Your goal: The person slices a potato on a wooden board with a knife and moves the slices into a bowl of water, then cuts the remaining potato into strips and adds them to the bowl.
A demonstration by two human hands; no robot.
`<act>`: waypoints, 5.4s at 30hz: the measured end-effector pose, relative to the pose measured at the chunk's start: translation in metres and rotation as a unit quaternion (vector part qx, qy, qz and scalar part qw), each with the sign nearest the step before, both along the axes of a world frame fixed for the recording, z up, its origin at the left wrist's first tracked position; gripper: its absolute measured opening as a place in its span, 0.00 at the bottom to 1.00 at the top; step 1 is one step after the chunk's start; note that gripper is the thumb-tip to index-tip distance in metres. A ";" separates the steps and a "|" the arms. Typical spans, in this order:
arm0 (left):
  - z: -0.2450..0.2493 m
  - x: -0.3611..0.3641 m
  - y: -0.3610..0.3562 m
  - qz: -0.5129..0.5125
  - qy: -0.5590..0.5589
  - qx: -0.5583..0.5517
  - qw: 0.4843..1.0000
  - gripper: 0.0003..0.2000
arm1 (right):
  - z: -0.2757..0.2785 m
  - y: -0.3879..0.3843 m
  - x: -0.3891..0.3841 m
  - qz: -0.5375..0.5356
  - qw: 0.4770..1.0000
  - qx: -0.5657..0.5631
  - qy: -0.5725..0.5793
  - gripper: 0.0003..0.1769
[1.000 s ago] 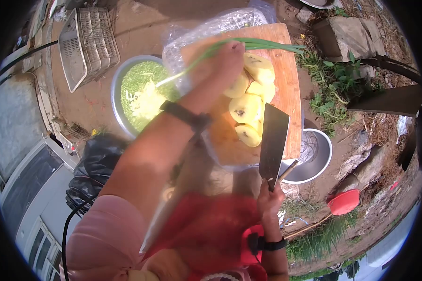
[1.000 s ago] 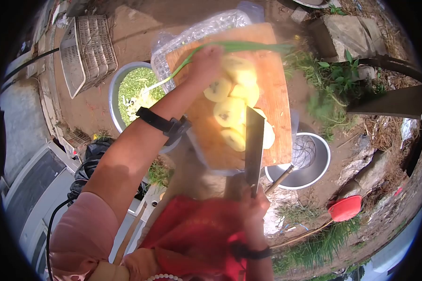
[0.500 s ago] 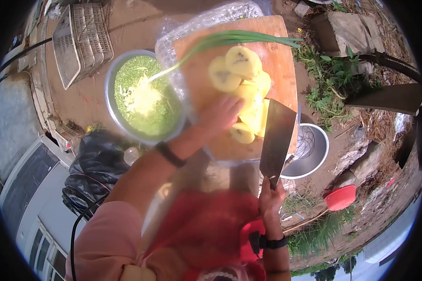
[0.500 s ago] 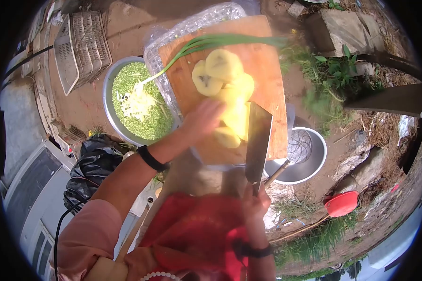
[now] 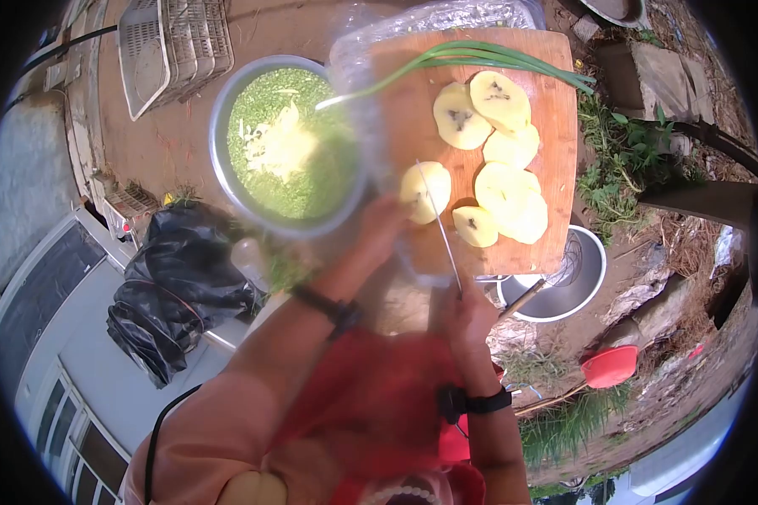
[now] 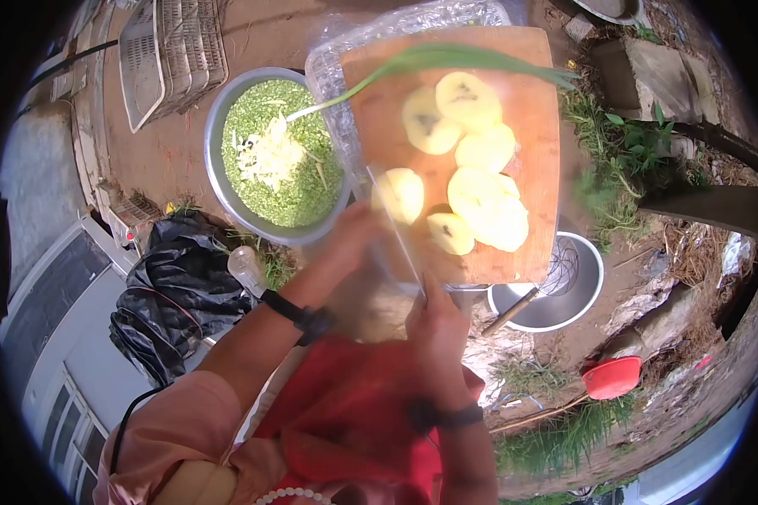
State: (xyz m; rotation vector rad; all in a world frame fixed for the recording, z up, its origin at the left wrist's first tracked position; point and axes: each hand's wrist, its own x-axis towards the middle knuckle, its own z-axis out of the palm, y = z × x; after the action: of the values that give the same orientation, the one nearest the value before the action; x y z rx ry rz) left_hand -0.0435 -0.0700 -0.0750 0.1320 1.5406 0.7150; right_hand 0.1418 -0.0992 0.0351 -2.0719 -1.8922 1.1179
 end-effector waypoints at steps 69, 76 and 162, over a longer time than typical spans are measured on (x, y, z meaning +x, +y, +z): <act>0.019 0.048 0.151 -0.634 0.469 0.229 0.571 0.34 | 0.043 -0.047 0.077 -0.328 0.926 -0.184 0.021 0.10; 0.024 0.009 0.152 -0.506 0.389 0.339 0.691 0.28 | 0.044 -0.061 0.065 -0.416 0.900 -0.118 0.063 0.06; 0.034 0.127 0.070 -0.625 0.402 0.400 0.537 0.38 | -0.012 -0.037 0.138 -0.286 0.956 -0.051 -0.024 0.11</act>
State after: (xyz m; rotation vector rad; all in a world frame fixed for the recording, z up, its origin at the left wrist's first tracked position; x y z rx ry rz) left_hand 0.0836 0.0005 -0.0413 2.3006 1.2684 0.0163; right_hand 0.2800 -0.1367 0.0227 -2.4818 -1.1279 1.0305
